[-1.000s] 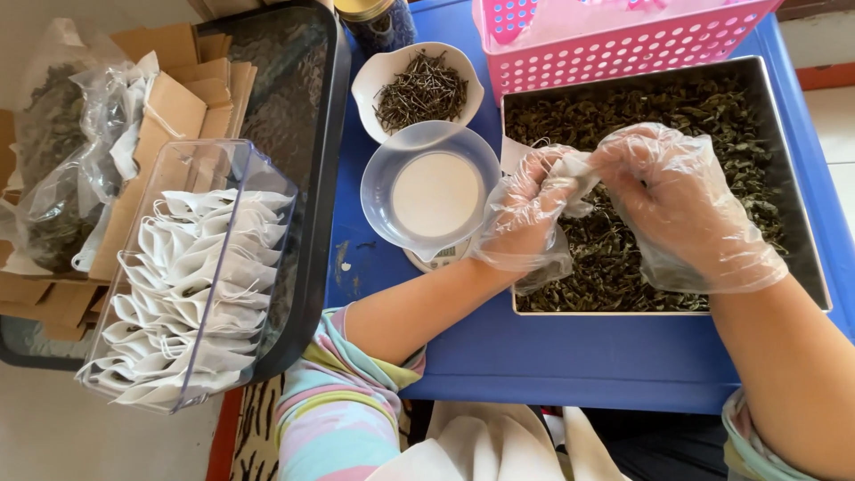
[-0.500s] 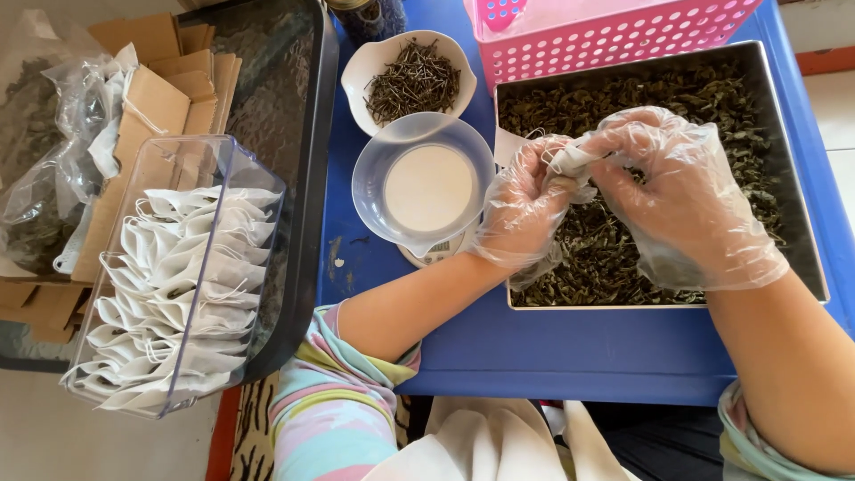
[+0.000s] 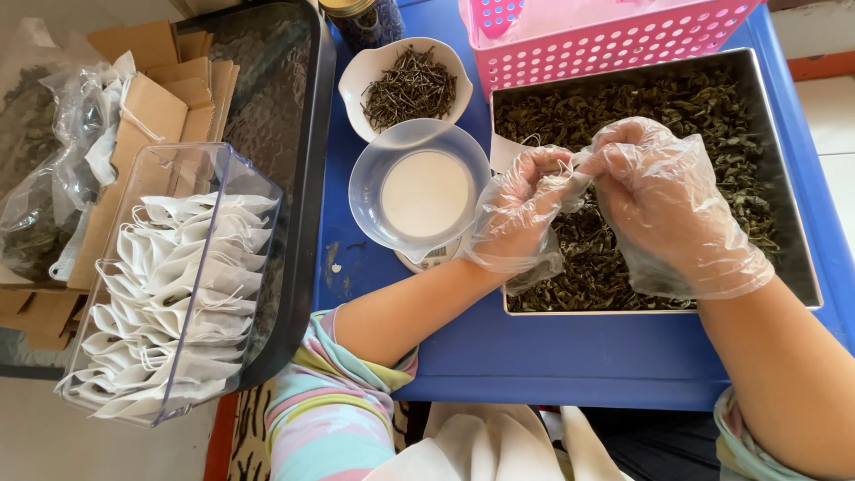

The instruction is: Filling small tea bags with loose tea leaves, weighing them on a digital scale, and organizing them into a container.

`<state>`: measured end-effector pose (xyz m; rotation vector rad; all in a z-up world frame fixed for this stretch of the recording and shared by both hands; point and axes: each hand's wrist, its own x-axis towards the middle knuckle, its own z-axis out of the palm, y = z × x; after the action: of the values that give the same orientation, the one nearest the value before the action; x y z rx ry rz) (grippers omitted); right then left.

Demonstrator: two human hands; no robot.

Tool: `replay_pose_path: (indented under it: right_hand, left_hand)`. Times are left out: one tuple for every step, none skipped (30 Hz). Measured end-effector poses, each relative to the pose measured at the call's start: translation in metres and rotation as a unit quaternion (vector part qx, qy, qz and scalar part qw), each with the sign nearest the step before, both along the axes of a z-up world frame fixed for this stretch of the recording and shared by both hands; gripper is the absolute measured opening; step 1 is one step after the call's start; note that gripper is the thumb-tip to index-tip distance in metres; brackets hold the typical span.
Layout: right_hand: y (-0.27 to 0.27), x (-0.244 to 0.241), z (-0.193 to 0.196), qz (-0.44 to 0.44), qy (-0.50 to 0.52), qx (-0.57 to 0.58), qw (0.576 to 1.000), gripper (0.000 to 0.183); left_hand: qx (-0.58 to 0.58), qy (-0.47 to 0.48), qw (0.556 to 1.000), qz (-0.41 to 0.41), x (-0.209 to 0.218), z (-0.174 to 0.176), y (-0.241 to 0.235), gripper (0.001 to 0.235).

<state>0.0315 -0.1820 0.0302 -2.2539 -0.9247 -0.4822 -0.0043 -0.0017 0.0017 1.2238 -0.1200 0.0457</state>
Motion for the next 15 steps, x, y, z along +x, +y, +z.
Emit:
replay_pose_path:
  right_hand:
    - [-0.001,0.001,-0.001,-0.002,-0.005,-0.010,1.000,0.026]
    - [-0.001,0.002,-0.002,-0.005,-0.010,-0.019,1.000,0.024]
    - [-0.001,0.001,-0.003,-0.006,-0.010,-0.019,1.000,0.024]
    - [-0.001,0.001,-0.003,0.002,-0.019,-0.006,1.000,0.024]
    - [-0.001,0.001,-0.003,0.009,-0.029,0.007,1.000,0.025]
    - [0.001,-0.002,0.003,0.009,-0.029,0.008,1.000,0.025]
    - [0.002,-0.005,0.008,0.008,-0.028,0.015,0.999,0.023]
    - [0.004,-0.008,0.014,0.007,-0.026,0.021,0.999,0.020]
    - [0.005,-0.009,0.015,0.007,-0.026,0.021,0.999,0.020]
    - [0.006,-0.009,0.016,0.003,-0.026,0.024,0.999,0.022]
    - [0.007,-0.009,0.017,-0.001,-0.025,0.027,0.999,0.024]
    - [0.008,-0.010,0.019,-0.002,-0.025,0.027,0.999,0.024]
    - [0.008,-0.011,0.021,-0.002,-0.028,0.011,1.000,0.017]
    - [0.009,-0.012,0.023,-0.002,-0.031,-0.005,0.999,0.011]
    - [0.010,-0.013,0.025,-0.002,-0.030,-0.005,1.000,0.011]
  left_hand:
    - [0.018,-0.002,1.000,0.004,0.000,0.001,0.000,0.020]
    - [0.037,-0.003,0.999,0.007,0.000,0.002,0.000,0.019]
    - [0.037,-0.003,0.999,0.006,0.001,-0.002,0.000,0.019]
    - [0.052,-0.026,0.998,0.014,0.003,-0.006,0.001,0.014]
    - [0.067,-0.049,0.996,0.022,0.004,-0.010,0.001,0.011]
    - [0.067,-0.049,0.996,0.022,0.005,-0.011,0.000,0.011]
    - [0.039,-0.056,0.997,0.033,0.005,-0.012,-0.001,0.010]
    - [0.010,-0.063,0.997,0.044,0.006,-0.013,-0.002,0.010]
    - [0.010,-0.062,0.997,0.045,0.005,-0.012,-0.002,0.010]
    - [-0.002,-0.064,0.997,0.033,0.004,-0.011,-0.002,0.009]
    - [-0.015,-0.065,0.998,0.022,0.004,-0.011,-0.001,0.007]
    - [-0.014,-0.064,0.998,0.021,0.005,-0.010,-0.001,0.007]
    - [-0.016,-0.078,0.997,0.022,0.006,-0.010,-0.001,0.005]
    - [-0.019,-0.091,0.995,0.023,0.006,-0.011,-0.002,0.004]
    - [-0.019,-0.090,0.995,0.023,0.004,-0.008,-0.001,0.004]
